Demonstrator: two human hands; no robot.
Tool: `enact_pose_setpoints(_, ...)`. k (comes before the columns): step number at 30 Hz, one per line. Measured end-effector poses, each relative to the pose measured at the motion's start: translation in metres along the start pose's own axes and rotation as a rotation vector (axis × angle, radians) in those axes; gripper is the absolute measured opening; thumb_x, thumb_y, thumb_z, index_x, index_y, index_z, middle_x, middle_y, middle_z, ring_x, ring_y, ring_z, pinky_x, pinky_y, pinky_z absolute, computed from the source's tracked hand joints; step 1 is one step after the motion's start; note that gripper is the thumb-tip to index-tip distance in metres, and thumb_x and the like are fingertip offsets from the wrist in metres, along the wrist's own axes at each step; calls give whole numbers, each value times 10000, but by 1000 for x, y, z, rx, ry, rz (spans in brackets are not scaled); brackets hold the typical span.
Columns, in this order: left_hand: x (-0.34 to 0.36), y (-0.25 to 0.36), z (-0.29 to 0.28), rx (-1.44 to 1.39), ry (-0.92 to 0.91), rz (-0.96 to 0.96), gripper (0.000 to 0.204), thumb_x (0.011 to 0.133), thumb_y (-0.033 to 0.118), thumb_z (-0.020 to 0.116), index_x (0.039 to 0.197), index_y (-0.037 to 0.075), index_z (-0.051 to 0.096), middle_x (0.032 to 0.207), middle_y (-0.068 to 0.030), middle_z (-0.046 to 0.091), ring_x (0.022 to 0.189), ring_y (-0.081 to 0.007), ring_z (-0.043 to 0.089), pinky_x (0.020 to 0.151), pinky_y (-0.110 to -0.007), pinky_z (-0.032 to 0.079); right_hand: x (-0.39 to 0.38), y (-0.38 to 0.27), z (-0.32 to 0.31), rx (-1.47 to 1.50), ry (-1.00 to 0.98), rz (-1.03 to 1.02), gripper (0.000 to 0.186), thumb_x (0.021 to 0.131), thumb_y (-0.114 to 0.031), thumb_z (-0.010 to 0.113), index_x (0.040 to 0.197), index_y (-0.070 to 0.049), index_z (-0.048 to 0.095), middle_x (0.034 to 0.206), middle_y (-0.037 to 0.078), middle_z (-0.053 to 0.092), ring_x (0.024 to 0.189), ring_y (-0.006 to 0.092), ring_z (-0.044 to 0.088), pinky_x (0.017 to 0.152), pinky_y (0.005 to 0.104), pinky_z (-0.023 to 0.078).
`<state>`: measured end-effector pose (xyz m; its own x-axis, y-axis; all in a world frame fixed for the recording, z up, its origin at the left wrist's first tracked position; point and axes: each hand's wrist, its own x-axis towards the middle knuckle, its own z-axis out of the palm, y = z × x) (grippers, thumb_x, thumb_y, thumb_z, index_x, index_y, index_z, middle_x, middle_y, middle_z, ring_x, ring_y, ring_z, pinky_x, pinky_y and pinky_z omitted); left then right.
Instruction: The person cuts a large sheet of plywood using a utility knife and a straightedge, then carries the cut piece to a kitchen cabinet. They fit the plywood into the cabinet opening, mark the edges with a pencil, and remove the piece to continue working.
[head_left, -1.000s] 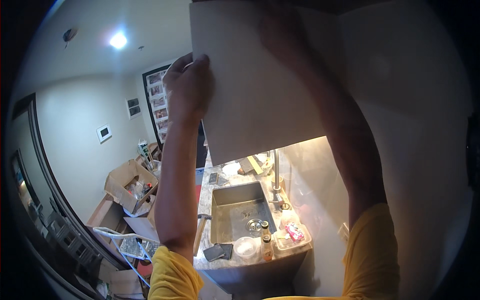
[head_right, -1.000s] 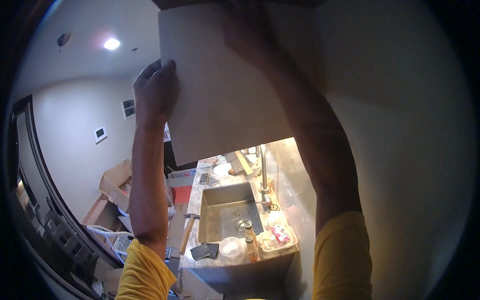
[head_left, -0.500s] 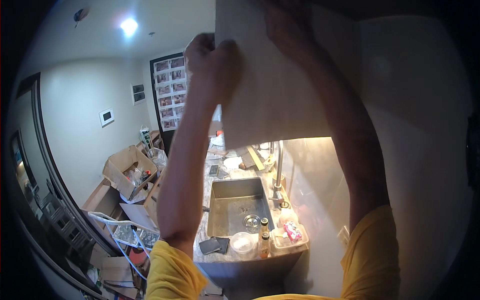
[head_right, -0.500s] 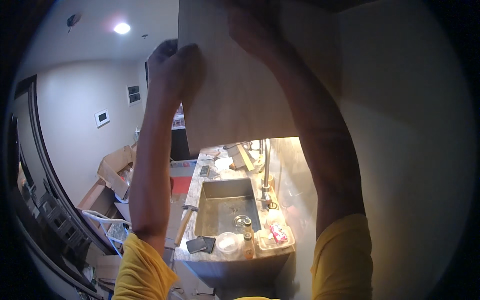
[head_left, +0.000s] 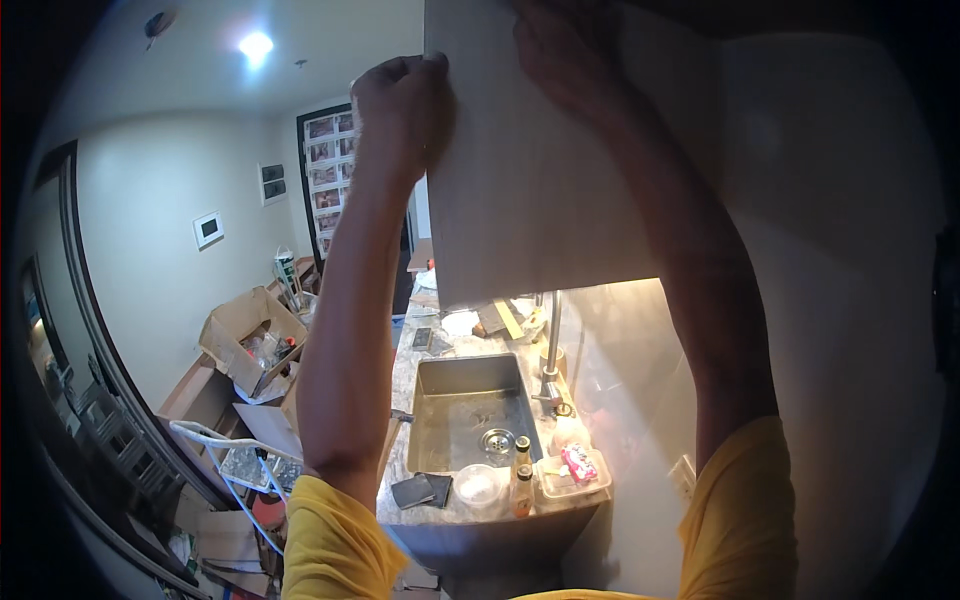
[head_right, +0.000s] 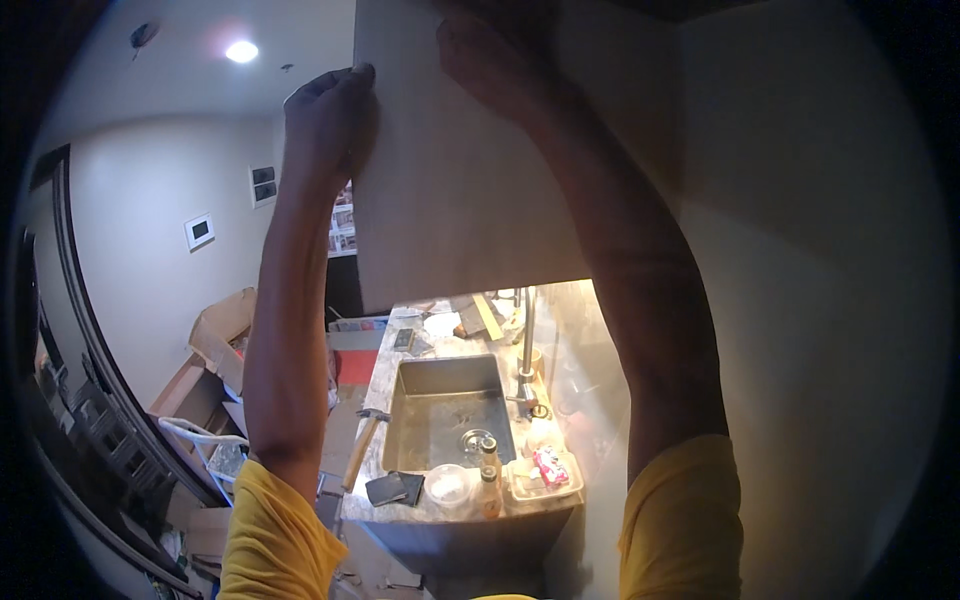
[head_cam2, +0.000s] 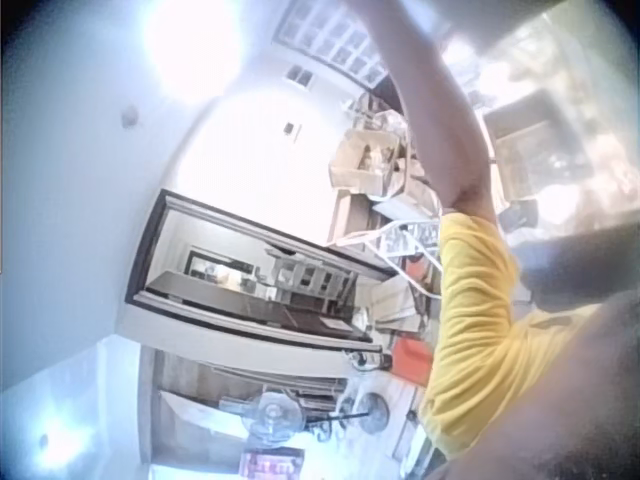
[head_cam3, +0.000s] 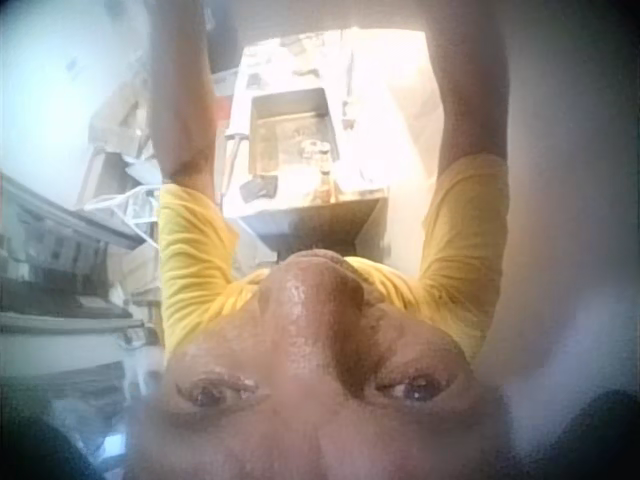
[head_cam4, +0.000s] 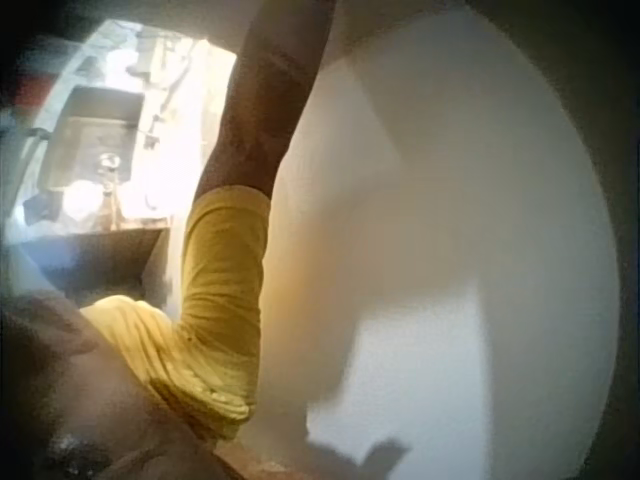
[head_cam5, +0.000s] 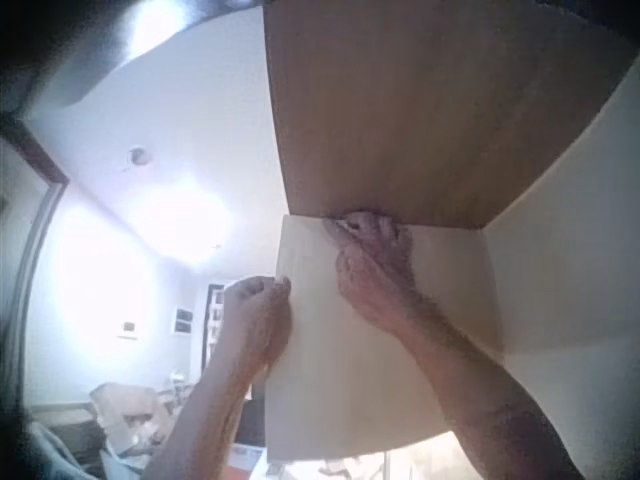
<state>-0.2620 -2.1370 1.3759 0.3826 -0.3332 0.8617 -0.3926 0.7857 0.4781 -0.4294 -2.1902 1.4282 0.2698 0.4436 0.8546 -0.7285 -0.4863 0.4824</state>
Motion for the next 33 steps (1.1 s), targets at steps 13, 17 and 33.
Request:
enact_pose_setpoints(13,1,0,-4,-116,-31,-80,323,890,190,663,1037,-97,636,856,-110,649,731,-161,611,665,-292,509,-1,-8,3,-107,-25,6,462,841,-157,540,1299,-100,563,1171,151,525,1155,324,452,971,533,336)
enact_pose_setpoints(17,8,-4,-1,28,-9,-21,346,873,216,677,1012,-100,641,843,-112,657,710,-162,610,628,-293,504,0,-12,-7,-119,0,5,458,835,-154,542,1288,-88,565,1190,153,517,1157,328,456,965,533,342)
enact_pose_setpoints(33,33,18,-17,326,-203,99,339,901,291,568,837,-36,628,679,-57,563,577,-122,561,494,-281,466,21,-47,-13,-70,-90,10,325,874,-196,541,1187,-140,608,1146,93,542,1072,289,514,896,478,420)
